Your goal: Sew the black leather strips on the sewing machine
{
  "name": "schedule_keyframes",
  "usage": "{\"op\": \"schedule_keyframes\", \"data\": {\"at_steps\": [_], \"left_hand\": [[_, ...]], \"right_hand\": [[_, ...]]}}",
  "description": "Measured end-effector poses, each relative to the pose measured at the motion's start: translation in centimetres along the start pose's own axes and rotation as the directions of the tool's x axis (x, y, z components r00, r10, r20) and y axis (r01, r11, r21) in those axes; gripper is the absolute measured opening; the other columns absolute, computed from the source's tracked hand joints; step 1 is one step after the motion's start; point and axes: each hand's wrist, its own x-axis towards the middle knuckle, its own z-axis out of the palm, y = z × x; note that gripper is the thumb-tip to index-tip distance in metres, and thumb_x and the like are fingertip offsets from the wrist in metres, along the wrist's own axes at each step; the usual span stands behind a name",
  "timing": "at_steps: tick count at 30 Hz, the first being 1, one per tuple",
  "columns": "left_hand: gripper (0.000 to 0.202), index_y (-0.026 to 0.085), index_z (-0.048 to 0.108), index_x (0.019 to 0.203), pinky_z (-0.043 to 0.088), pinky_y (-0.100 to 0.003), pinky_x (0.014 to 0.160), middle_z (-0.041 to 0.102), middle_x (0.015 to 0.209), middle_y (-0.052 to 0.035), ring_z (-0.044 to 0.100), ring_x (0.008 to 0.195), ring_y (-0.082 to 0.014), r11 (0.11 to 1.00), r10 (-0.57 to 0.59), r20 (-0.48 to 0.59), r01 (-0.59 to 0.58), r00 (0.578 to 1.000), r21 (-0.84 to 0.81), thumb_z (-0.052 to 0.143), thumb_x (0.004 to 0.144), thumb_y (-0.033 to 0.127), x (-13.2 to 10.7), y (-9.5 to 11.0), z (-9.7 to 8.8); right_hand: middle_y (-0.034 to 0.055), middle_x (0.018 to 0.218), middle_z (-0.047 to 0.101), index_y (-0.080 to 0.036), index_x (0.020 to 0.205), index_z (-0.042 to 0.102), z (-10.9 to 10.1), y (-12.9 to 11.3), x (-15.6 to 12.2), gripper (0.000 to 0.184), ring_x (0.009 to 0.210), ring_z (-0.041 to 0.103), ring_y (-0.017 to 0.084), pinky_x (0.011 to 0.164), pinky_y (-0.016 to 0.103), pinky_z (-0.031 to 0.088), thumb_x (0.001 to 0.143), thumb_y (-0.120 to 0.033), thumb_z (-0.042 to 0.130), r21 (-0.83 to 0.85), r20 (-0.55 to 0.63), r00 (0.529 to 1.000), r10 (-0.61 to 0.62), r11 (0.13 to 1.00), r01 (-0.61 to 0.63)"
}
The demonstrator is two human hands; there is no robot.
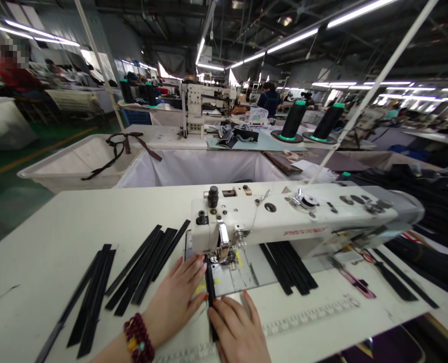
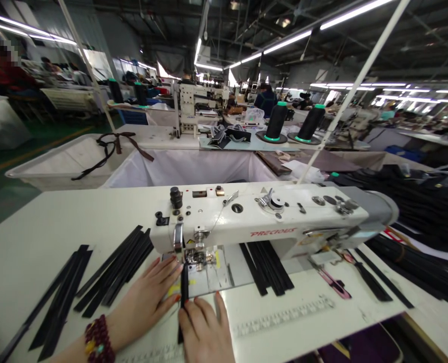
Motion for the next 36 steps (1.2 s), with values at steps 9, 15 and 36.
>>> {"op": "schedule_keyframes", "data": {"at_steps": [9, 15, 36], "left_hand": [[0.044, 0.016, 0.056, 0.138, 0.042, -0.049, 0.113, 0.059, 0.144, -0.0134, 0.054, 0.134, -0.0291, 0.999, 0.03, 0.022, -0.03, 0.999, 0.011, 0.057, 0.098, 0.035, 0.2, 0.4, -1.0], [0.045, 0.017, 0.055, 0.139, 0.04, -0.046, 0.115, 0.054, 0.149, -0.0129, 0.05, 0.137, -0.028, 0.996, 0.088, 0.021, -0.089, 0.996, 0.002, 0.058, 0.097, 0.034, -1.4, 1.5, -1.3], [0.043, 0.018, 0.058, 0.136, 0.045, -0.052, 0.111, 0.064, 0.137, -0.0137, 0.058, 0.129, -0.0319, 0.999, 0.031, 0.017, -0.031, 0.999, -0.041, 0.056, 0.096, 0.034, 0.9, -0.5, -0.6]], "right_hand": [[0.0056, 0.114, 0.072, -0.021, 0.117, 0.067, -0.7, -0.1, -0.9, 0.026, 0.108, 0.062, 0.023, 0.123, 0.047, 0.019, 0.098, -0.035, 0.057, -0.027, 0.139, 0.99, -0.01, 1.0, 0.014], [0.0052, 0.101, 0.075, -0.019, 0.105, 0.069, -0.3, -1.0, -3.8, 0.036, 0.102, 0.064, 0.022, 0.124, 0.049, 0.015, 0.106, -0.037, 0.038, 0.028, -0.024, 0.999, -0.033, 0.999, 0.033], [0.0039, 0.109, 0.073, -0.018, 0.114, 0.066, -1.0, 0.8, 1.5, 0.022, 0.103, 0.063, 0.019, 0.126, 0.046, 0.009, 0.096, -0.03, 0.063, 0.051, 0.232, 0.973, 0.009, 0.998, -0.021]]}}
